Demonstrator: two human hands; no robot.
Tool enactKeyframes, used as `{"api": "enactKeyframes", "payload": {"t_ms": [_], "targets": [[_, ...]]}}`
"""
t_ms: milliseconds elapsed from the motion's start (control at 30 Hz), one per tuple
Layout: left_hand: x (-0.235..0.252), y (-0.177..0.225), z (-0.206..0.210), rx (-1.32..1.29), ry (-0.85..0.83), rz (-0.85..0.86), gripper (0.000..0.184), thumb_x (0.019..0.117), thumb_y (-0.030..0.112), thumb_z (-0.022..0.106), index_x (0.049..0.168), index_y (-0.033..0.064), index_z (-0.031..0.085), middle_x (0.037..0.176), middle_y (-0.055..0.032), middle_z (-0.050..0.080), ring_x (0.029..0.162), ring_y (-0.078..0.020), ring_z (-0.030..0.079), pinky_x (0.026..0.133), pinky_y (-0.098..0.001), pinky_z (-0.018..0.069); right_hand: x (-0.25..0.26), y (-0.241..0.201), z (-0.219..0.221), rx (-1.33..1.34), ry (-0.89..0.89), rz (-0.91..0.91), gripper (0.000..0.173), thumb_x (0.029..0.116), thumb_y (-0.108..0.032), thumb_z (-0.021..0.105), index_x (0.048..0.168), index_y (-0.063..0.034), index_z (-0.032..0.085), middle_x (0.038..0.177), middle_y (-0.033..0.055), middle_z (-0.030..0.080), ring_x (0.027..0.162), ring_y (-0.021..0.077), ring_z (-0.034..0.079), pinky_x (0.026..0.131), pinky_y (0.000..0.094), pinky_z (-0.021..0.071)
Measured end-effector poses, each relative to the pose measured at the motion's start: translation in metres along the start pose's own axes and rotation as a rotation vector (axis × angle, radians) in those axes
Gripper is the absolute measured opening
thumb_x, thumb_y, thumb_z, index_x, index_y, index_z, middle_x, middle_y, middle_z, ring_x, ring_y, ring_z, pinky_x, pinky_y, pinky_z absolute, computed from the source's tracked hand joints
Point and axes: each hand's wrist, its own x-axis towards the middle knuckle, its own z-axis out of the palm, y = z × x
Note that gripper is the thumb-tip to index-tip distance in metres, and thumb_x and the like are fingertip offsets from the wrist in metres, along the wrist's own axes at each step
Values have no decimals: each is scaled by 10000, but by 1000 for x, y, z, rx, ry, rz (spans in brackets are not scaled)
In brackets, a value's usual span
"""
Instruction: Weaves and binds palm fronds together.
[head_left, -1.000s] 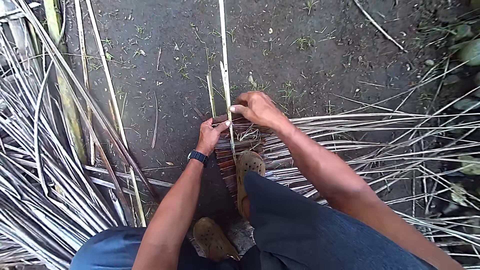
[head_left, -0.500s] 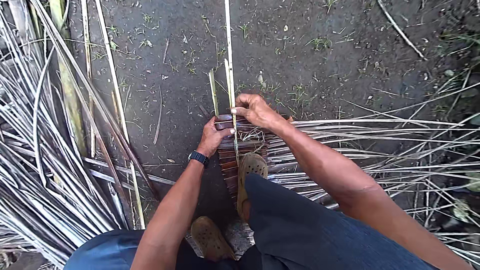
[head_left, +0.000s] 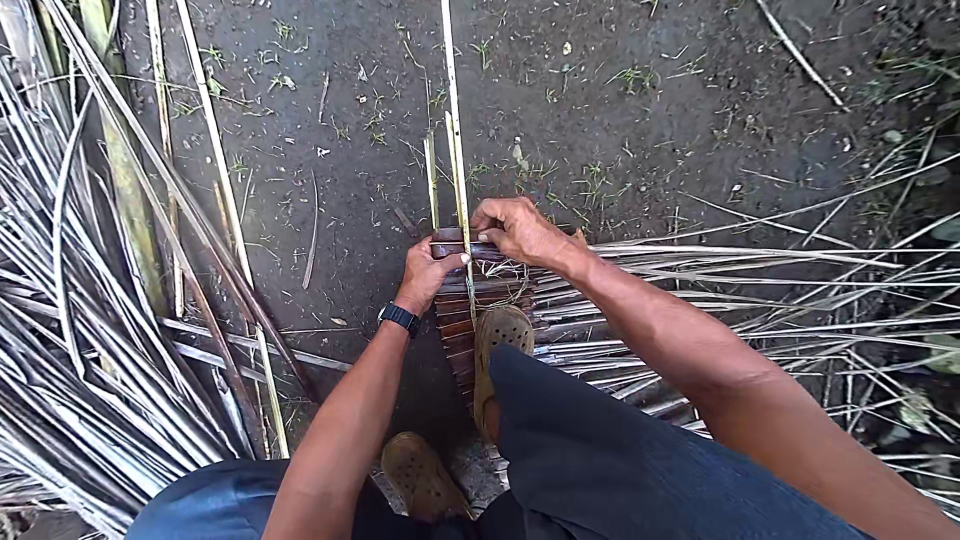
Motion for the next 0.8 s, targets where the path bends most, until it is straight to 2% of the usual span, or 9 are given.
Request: {"api": "enactKeyframes", "payload": {"t_ms": [67,167,233,300,400,467,567,700,800], "targets": [[9,-7,2,-77,6,26,417,823,17,826,1204,-32,663,1049,-136,753,954,-192,735,898,-379,613,0,2,-2,-1,-6,18,153,923,-6,664,1072,-18,697,965,114,722,897,211,708,876,410,586],[-3,0,1,24,13,8,372,867,133,812,1216,103,686,1014,-33,752,859,-118,720,781,-303,604,4,1,-7,25,-36,62,157,922,-14,675,1077,-23,700,969,104,730,891,201,715,866,407,591],[-6,2,-3,15,-35,-1,401,860,132,816,1236,119,676,1032,-20,757,869,-114,728,786,-300,612,7,1,-11,38,-58,77,151,931,-11,667,1077,-27,705,975,96,735,900,192,716,877,405,589],[-3,-1,-12,-38,-123,-10,422,860,82,795,1260,88,662,1071,-35,756,926,-122,730,841,-310,610,10,2,-12,43,-74,81,139,938,-18,665,1064,-37,720,968,88,740,906,183,715,888,403,581],[11,-14,-16,-157,-148,-16,363,876,-22,759,1224,-41,657,1095,-138,742,993,-188,719,928,-374,596,11,2,-12,54,-93,104,140,944,-28,666,1067,-50,730,976,77,744,918,165,712,901,396,575],[6,-10,-11,-68,-75,-29,282,879,49,775,1151,29,700,1016,-70,755,897,-134,724,836,-318,603,10,-1,-13,58,-89,104,132,942,-26,663,1051,-47,735,971,81,744,915,171,713,897,396,575],[14,-10,3,-93,-8,-39,316,831,17,827,1121,-26,712,1016,-127,763,924,-186,737,881,-375,614,8,-3,-16,61,-88,106,103,923,-17,674,998,-50,737,952,71,744,894,154,708,872,375,572],[-5,7,7,42,6,-77,304,829,103,828,1115,103,725,959,-32,753,808,-126,715,736,-310,599,8,-1,-22,189,-151,177,74,885,-2,720,947,-41,729,883,75,721,825,162,685,810,388,569],[-7,9,7,29,3,-86,272,843,95,815,1102,100,734,951,-37,756,795,-134,720,728,-316,606,16,4,-38,402,-245,355,84,950,-33,680,979,-40,758,844,53,728,738,111,659,711,318,556]]}}
